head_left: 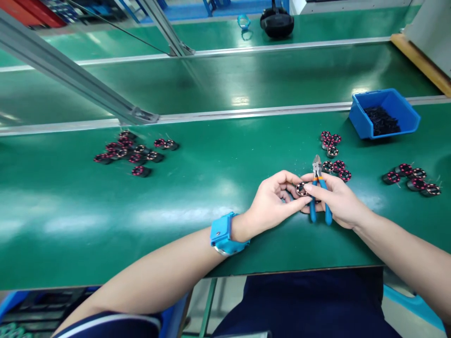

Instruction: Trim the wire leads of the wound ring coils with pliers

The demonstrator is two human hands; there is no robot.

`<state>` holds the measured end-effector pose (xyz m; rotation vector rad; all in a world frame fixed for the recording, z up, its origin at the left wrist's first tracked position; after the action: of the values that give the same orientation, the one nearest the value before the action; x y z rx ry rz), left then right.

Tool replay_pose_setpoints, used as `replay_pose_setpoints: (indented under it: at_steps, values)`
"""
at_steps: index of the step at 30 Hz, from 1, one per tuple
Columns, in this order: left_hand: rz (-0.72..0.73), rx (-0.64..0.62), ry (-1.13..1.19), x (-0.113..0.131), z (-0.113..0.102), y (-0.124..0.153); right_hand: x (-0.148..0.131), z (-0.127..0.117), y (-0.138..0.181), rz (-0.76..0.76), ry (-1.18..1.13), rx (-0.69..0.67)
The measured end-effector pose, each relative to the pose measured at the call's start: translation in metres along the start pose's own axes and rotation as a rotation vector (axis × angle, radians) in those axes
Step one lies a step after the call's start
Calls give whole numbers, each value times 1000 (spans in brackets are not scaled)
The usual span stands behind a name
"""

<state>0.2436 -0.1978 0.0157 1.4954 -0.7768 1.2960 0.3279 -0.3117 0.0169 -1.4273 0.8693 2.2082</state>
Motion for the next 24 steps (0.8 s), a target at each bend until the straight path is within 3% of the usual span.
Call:
replay_pose_setpoints:
  at_steps: [3,7,13,17,24]
  values:
    - [-48,-51,75,1,-5,2,-1,-3,3,38,-14,-42]
    - [-243,-280,174,1,-23,12,-7,-14,8,76,14,-135]
    - [-396,-506,250,0,-37,20,-14,-20,13,205,229,-466]
    - [-438,-557,276,0,-34,17,-13,-22,13,252,265,-611]
    - [-432,-516,274,-2,-31,20,-18,-24,17,233,262,-665]
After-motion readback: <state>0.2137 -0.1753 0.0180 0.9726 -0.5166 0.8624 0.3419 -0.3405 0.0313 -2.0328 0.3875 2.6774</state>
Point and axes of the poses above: each hand's wrist, its own y-axis away from the middle knuckle, its own z-axis out of the palm, x = y × z, the point moved 3 cm from there along -y, towards the middle knuckle, and after that the axes turned 11 degrees about -z, right-handed, at the moved point
